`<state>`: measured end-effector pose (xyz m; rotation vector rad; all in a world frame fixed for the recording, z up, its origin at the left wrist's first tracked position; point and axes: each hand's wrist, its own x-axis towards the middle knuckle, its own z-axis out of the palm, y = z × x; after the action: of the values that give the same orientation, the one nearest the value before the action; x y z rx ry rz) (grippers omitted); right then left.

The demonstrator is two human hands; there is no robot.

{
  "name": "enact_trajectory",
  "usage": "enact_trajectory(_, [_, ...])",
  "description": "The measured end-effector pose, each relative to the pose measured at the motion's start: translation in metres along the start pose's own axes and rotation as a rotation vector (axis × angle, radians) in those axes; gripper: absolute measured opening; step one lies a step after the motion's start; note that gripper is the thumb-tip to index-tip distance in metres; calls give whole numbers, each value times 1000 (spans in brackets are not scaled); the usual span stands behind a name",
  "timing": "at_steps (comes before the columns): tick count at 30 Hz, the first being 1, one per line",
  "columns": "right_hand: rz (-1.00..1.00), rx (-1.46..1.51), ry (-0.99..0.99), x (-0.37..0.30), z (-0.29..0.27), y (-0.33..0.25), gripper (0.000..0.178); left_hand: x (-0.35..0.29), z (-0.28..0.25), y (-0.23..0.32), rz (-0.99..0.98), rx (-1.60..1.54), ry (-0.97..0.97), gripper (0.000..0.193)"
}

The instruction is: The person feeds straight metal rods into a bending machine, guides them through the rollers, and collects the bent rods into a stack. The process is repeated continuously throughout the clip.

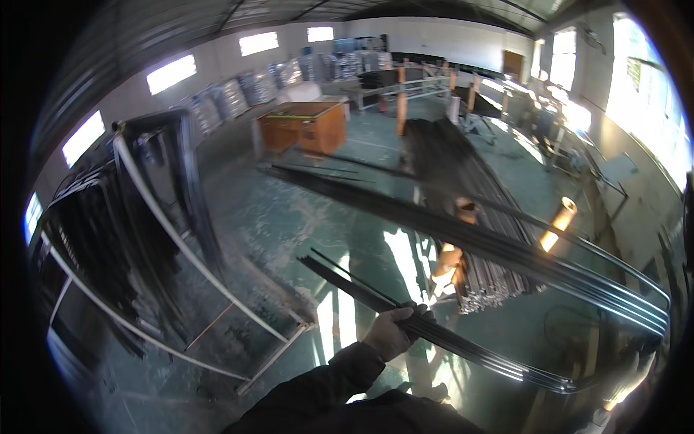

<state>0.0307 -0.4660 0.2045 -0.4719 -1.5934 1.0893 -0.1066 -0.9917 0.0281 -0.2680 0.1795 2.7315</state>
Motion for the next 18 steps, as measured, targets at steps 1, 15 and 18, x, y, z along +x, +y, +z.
enact_trajectory(1, [-418, -258, -125, 1, 48, -19, 36, -17, -26, 17, 43, -91, 126, 22])
enact_trajectory(15, [-1167, 899, -991, -303, 577, -440, 29, -148, -123, 195, 553, 482, 622, 36])
enact_trajectory(18, [-1371, 986, -886, -361, 610, -542, 28, -163, -118, 238, 608, 680, 734, 27])
